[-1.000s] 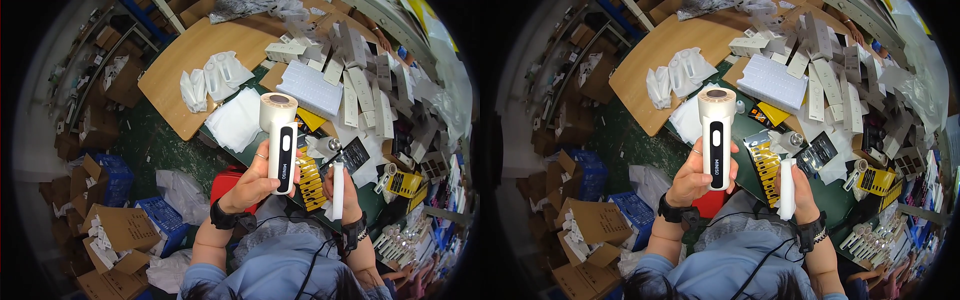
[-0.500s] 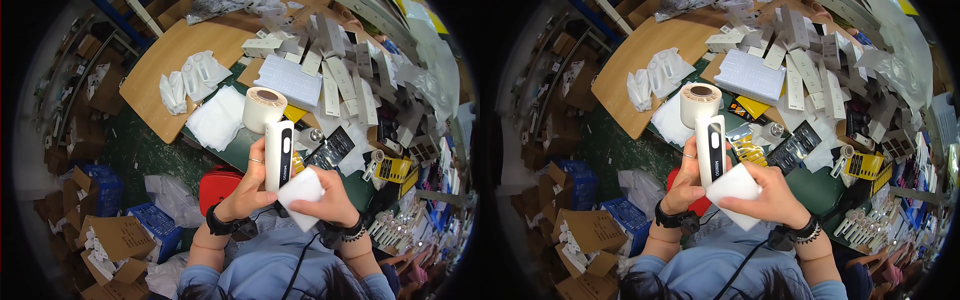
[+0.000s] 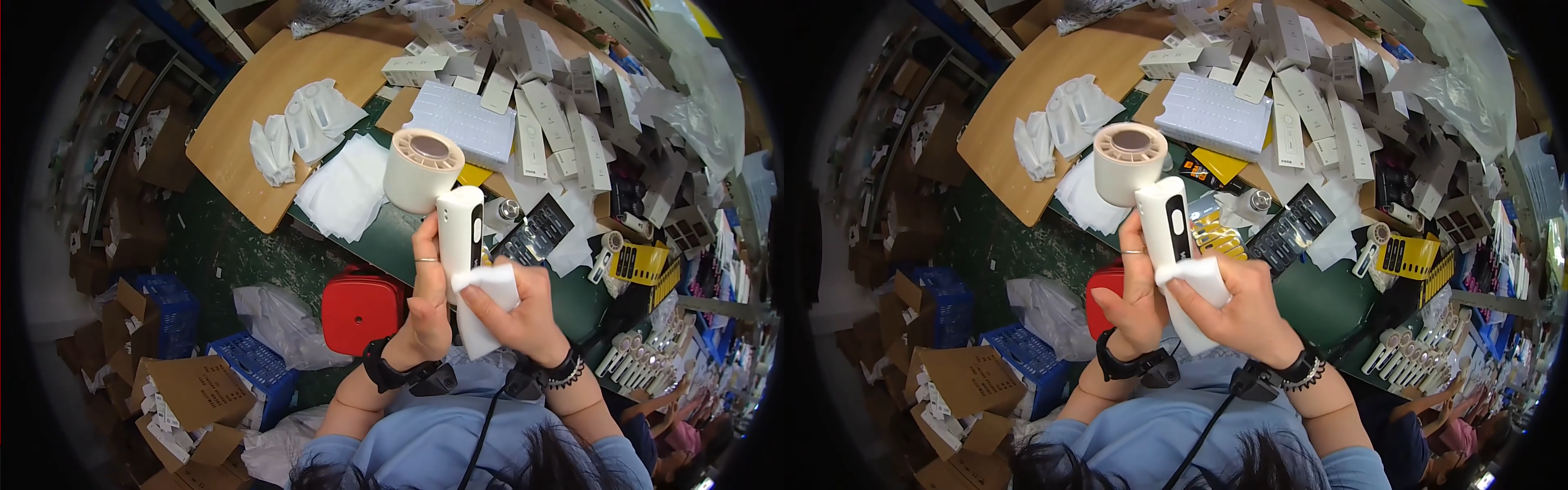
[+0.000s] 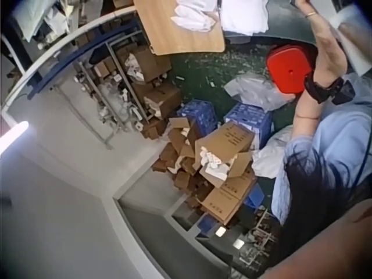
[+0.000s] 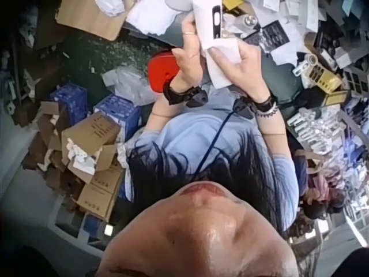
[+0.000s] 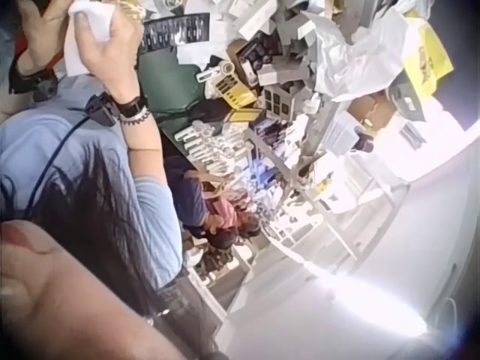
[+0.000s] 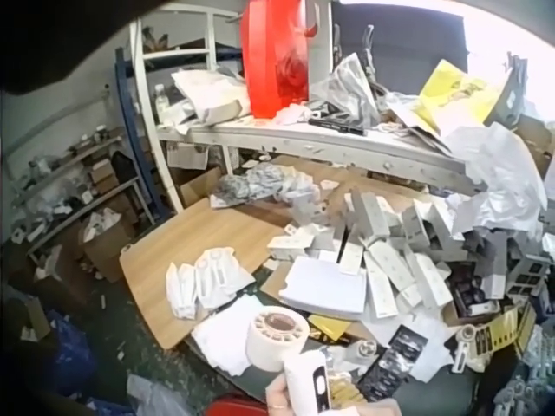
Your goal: Cleaning handheld fans with a cloth and wrapping them in protective foam sheets for packaging.
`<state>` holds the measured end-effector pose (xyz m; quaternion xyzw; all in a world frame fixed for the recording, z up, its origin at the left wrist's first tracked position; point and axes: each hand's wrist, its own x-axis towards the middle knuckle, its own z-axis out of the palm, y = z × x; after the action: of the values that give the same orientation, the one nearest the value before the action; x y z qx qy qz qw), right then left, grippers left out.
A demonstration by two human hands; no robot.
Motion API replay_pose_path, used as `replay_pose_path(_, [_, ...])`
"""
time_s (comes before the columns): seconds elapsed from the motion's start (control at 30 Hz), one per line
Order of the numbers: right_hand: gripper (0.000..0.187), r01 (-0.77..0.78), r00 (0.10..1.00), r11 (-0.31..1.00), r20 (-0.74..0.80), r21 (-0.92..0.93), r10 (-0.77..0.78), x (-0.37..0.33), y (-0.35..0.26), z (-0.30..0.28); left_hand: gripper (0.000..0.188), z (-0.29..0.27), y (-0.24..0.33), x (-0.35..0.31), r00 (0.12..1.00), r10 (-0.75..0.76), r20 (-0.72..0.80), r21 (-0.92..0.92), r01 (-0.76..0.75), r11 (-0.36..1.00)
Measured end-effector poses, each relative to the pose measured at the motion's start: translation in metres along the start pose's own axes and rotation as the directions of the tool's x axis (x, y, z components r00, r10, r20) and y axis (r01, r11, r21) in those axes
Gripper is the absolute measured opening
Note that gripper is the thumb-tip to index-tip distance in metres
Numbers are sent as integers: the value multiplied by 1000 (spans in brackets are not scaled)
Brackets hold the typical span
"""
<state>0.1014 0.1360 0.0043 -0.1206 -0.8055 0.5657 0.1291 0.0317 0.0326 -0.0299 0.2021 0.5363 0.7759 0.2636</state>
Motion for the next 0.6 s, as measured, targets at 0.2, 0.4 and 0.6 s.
replay_pose_path(0.2, [15, -44, 999, 999, 8, 2, 44, -1, -2, -5, 112, 11, -8, -8, 996, -87, 3, -117, 87, 989])
replay_pose_path(0.4, [16, -21, 1000, 1000, -5, -6, 21, -19, 19, 3, 107, 5, -16, -4, 993, -71, 97, -193, 89, 977])
replay_pose_path(0.6, [15, -88, 996, 995, 15, 44, 87, -9, 7, -6, 104, 12, -14, -4, 995, -96, -4, -277, 92, 957])
